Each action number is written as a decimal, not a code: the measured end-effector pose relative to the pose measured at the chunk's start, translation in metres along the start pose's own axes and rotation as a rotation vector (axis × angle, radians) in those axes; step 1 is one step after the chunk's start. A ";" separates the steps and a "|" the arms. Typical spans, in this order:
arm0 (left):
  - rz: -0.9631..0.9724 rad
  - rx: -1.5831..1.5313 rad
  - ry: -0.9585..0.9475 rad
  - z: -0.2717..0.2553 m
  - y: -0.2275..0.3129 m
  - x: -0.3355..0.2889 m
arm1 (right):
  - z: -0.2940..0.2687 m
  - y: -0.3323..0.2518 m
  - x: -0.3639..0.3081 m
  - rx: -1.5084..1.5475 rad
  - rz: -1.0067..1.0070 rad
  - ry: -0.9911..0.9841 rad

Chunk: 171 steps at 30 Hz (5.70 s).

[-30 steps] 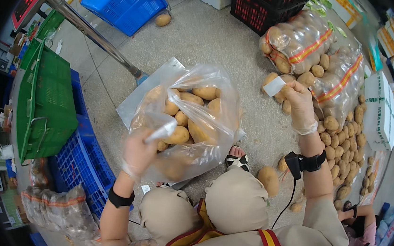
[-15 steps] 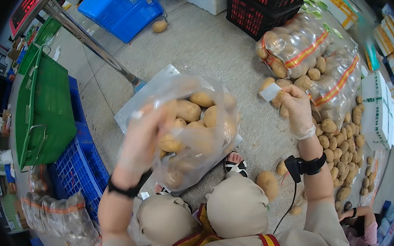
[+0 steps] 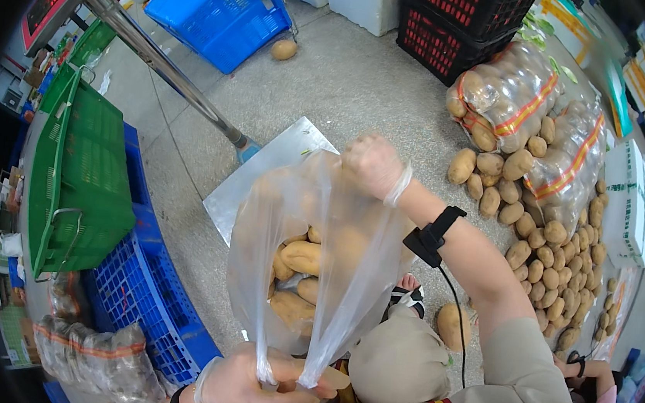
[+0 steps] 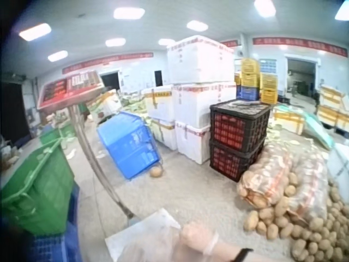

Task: The person fills a plastic bag with potatoes by hand, places it on a scale, and tears a printed label from a roll. They then tie the bag closed, attach the label, and set it aside before repeating the process with another bag.

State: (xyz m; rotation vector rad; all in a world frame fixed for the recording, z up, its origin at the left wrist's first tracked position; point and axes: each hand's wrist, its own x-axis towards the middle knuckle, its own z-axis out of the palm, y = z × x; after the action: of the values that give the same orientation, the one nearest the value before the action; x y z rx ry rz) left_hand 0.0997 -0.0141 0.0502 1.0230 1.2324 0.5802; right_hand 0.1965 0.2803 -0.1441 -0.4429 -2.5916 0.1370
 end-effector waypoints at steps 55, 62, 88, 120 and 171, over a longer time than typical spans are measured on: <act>0.113 -0.324 0.560 0.040 0.020 0.013 | -0.105 -0.141 -0.102 1.318 0.637 0.290; 0.016 -0.522 0.796 -0.062 -0.046 -0.030 | -0.094 -0.064 -0.253 1.819 1.158 0.719; 0.331 -0.297 0.888 -0.053 0.024 0.048 | -0.282 0.191 -0.545 0.035 1.734 0.030; 0.020 -0.184 0.976 -0.061 0.019 -0.009 | 0.002 0.318 -0.159 -0.413 1.073 -0.555; -0.016 -1.009 2.145 0.354 -0.414 -0.336 | -0.062 0.022 -0.226 -0.382 0.214 -0.884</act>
State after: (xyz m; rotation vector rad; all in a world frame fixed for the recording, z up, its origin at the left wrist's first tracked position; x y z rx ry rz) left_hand 0.2788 -0.5951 -0.1493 -0.9869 2.1082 2.1949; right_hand 0.4189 0.2262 -0.1987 -0.9752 -3.4420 -0.1302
